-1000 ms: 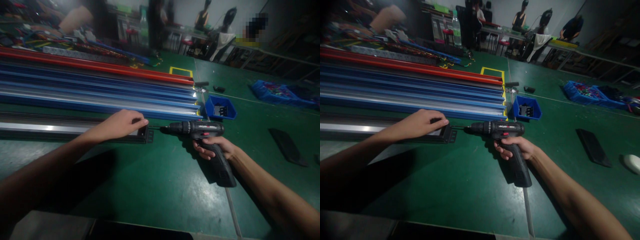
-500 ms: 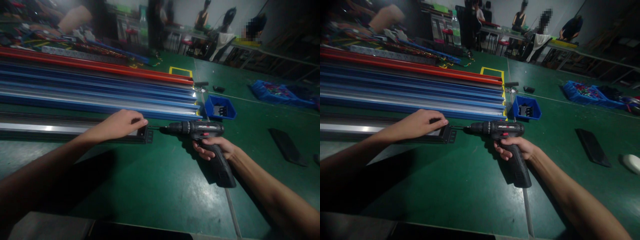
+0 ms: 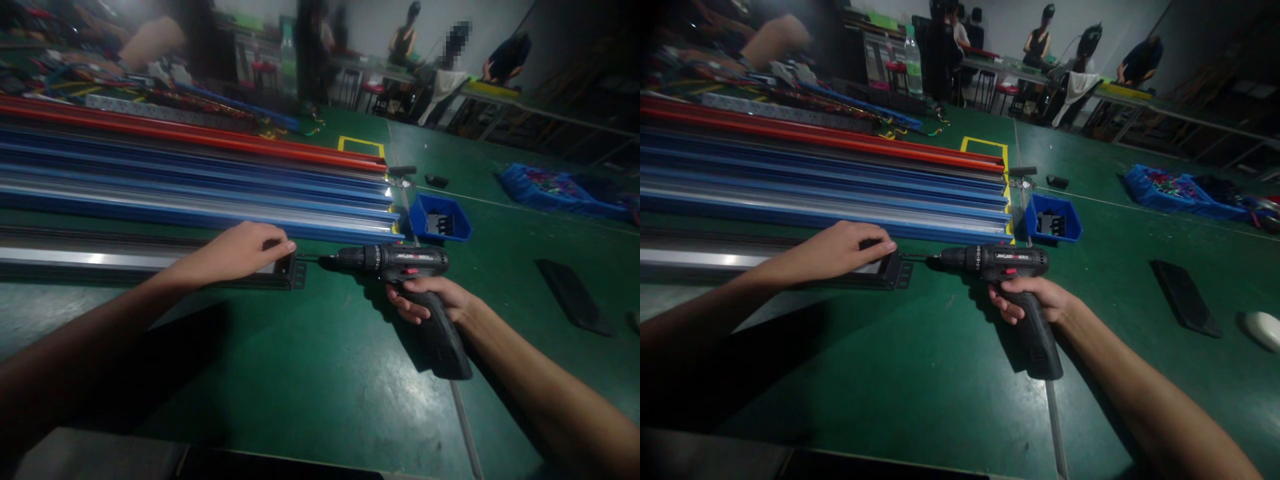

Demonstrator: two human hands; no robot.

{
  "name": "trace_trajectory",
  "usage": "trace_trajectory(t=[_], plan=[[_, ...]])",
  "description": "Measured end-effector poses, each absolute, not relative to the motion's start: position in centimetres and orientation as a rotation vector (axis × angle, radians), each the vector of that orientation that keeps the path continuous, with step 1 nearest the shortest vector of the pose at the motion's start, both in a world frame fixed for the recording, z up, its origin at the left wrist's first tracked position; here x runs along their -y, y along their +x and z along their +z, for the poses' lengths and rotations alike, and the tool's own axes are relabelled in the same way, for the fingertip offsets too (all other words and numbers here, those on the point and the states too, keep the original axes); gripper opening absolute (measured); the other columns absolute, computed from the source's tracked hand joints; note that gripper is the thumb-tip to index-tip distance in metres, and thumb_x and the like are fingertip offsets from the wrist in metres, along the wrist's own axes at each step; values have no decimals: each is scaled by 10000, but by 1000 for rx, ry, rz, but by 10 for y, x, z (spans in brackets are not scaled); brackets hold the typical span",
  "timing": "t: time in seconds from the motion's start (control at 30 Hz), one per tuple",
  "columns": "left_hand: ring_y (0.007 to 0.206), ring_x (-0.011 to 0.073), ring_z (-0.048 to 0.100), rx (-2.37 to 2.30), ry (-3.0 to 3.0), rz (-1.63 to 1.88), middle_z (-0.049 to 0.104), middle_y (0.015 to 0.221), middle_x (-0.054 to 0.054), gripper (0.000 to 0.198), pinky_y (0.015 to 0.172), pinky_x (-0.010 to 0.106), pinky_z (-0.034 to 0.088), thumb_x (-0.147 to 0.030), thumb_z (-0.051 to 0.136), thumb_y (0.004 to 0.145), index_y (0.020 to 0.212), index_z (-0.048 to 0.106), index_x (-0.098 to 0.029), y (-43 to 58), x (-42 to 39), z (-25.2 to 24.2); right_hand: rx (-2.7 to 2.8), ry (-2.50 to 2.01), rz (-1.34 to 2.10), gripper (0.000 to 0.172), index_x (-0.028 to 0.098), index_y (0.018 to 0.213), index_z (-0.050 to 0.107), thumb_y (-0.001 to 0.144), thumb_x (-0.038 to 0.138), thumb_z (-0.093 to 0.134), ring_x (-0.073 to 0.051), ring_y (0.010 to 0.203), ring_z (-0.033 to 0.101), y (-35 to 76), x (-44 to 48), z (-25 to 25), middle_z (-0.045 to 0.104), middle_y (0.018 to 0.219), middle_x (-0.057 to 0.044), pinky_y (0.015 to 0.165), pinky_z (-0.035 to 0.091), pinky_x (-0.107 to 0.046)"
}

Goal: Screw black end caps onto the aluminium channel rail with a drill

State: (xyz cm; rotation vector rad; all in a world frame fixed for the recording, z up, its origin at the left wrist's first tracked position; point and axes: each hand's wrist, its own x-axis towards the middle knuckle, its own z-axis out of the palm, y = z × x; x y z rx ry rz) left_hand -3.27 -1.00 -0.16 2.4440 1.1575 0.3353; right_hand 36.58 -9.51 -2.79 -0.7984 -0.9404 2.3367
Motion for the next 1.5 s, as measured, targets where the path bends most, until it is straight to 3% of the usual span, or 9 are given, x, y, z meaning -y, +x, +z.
trace_trajectory(t=[1.5], plan=[[901, 210, 677, -1142, 2452, 333, 772, 996, 44, 572, 803, 317, 451, -662, 416, 1036, 1002, 768, -212, -32, 10, -1, 912, -781, 2350, 223, 35, 1002, 756, 953, 253, 763, -45, 484, 515, 365, 95, -26, 675, 753, -37, 580, 571, -205]])
